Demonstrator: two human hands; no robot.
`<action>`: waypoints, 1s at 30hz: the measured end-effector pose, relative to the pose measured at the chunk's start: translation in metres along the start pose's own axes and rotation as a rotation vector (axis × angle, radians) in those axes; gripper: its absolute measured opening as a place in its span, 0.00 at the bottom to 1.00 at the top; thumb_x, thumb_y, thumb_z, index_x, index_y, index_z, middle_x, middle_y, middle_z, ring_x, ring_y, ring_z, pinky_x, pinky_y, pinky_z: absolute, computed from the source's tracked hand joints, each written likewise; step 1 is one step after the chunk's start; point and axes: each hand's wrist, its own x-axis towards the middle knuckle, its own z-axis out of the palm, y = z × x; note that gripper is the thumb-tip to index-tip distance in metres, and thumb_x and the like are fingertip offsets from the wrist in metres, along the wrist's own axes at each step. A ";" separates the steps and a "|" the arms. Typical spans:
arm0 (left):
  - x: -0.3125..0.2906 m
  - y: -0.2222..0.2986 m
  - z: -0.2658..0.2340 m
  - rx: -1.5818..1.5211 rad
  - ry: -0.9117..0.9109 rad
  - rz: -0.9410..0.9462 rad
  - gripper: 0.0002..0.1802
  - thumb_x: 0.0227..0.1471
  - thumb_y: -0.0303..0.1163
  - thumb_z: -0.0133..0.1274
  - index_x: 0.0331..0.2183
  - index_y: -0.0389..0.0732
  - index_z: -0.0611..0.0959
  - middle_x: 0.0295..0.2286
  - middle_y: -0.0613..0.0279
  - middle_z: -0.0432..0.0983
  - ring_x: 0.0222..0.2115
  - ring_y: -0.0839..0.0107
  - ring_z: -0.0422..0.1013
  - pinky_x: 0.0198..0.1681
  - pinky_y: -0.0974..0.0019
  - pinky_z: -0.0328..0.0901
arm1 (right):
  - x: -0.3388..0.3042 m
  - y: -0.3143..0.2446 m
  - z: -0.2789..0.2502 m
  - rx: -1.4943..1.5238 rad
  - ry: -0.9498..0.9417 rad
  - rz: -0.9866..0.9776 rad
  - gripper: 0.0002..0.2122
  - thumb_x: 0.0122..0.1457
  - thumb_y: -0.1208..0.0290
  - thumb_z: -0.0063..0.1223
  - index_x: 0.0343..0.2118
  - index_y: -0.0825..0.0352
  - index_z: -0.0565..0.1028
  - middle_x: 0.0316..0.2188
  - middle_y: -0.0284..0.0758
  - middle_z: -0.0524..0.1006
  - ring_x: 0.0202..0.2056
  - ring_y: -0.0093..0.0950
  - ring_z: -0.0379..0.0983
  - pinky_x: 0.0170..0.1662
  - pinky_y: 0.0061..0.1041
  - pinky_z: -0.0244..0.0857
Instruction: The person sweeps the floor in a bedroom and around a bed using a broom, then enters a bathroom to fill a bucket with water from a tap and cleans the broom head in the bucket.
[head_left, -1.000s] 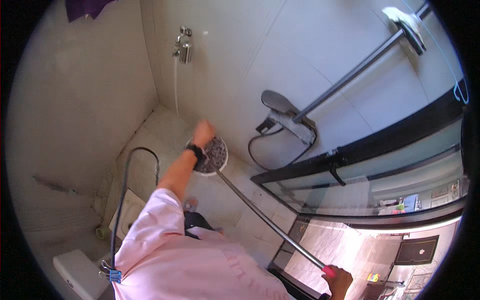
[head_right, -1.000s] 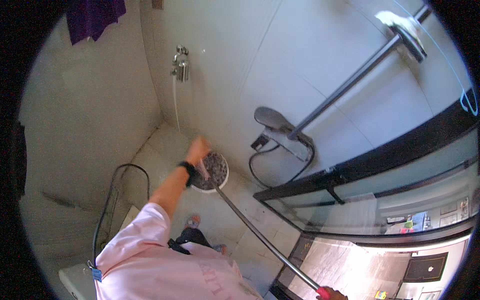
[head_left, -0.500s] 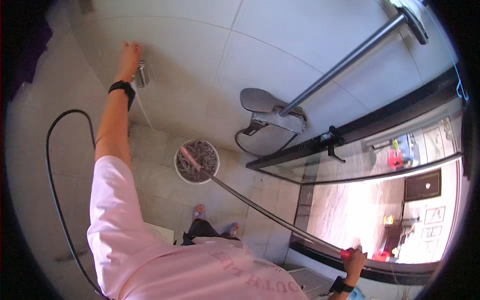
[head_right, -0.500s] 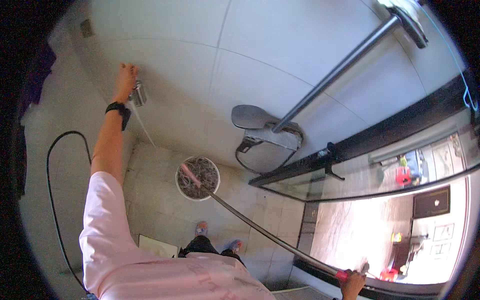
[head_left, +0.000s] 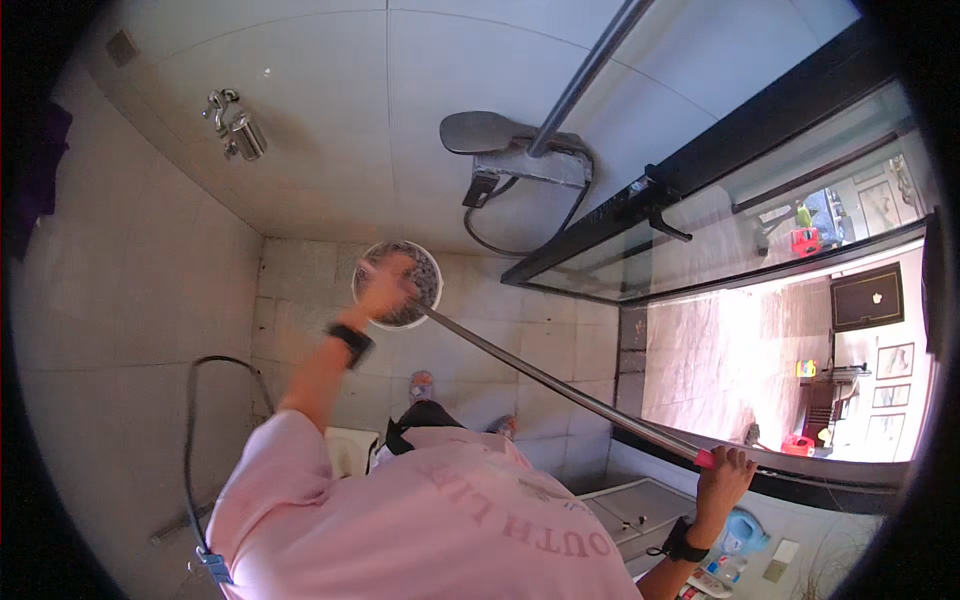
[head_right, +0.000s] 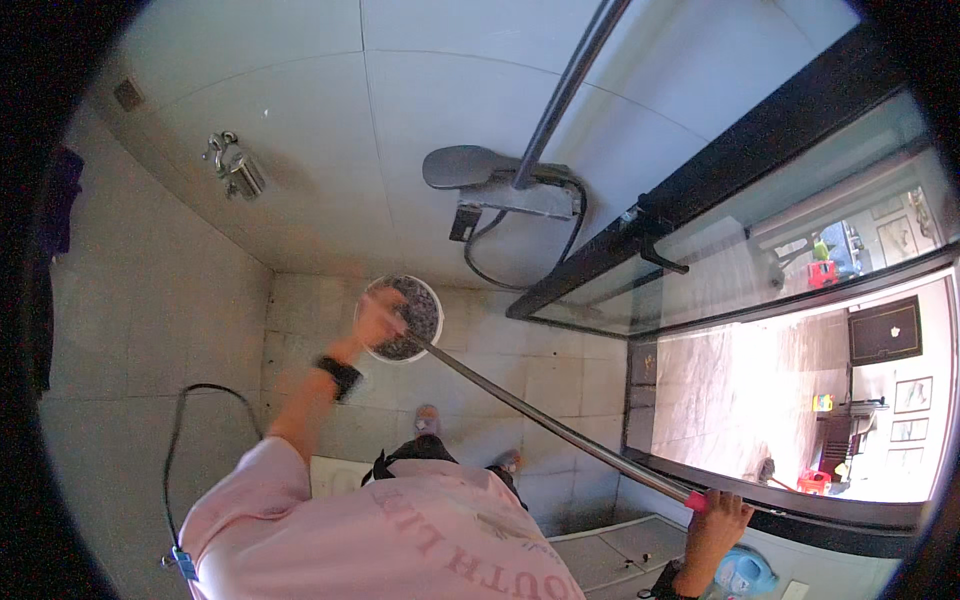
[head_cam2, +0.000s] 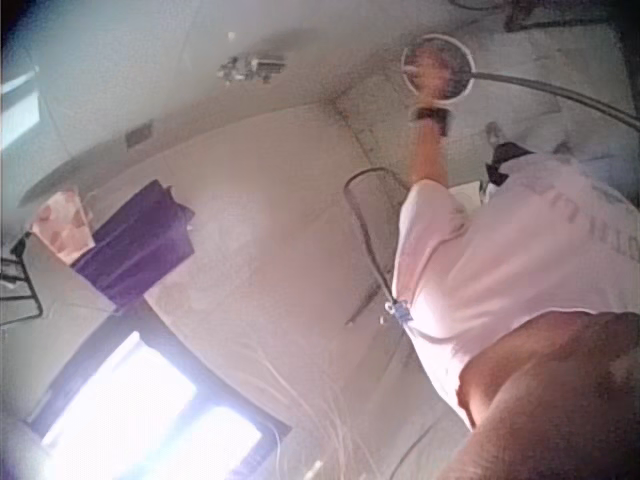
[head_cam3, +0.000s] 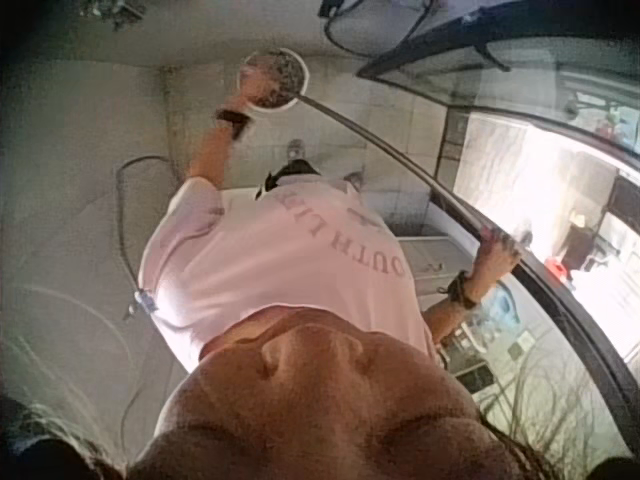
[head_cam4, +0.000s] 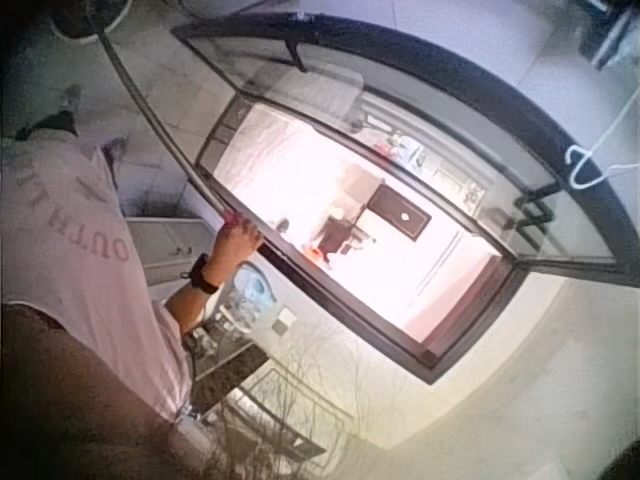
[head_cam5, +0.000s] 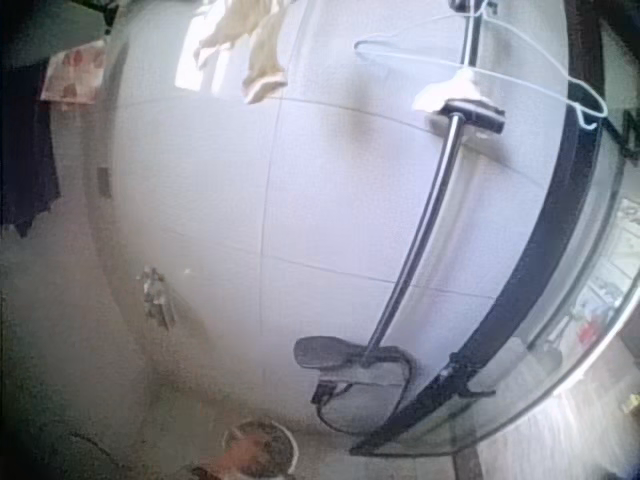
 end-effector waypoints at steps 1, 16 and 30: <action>-0.033 0.021 0.058 -0.081 -0.282 0.082 0.25 0.46 0.39 0.62 0.45 0.39 0.79 0.47 0.54 0.74 0.55 0.52 0.64 0.61 0.46 0.52 | -0.003 0.001 -0.005 0.017 0.006 -0.013 0.06 0.44 0.74 0.56 0.28 0.63 0.76 0.27 0.36 0.74 0.36 0.36 0.71 0.44 0.40 0.60; -0.128 0.278 0.249 0.499 -0.852 0.205 0.11 0.42 0.41 0.57 0.25 0.44 0.85 0.26 0.52 0.80 0.33 0.50 0.76 0.41 0.52 0.71 | -0.140 0.108 0.094 0.111 0.202 0.192 0.11 0.54 0.68 0.59 0.22 0.62 0.68 0.19 0.35 0.69 0.27 0.36 0.69 0.35 0.36 0.61; -0.127 0.363 0.280 0.558 -0.715 0.292 0.09 0.40 0.38 0.58 0.22 0.43 0.84 0.24 0.54 0.80 0.31 0.54 0.77 0.45 0.54 0.69 | -0.144 0.202 0.158 0.062 0.297 0.175 0.10 0.57 0.70 0.55 0.22 0.63 0.69 0.20 0.36 0.69 0.26 0.37 0.68 0.35 0.37 0.62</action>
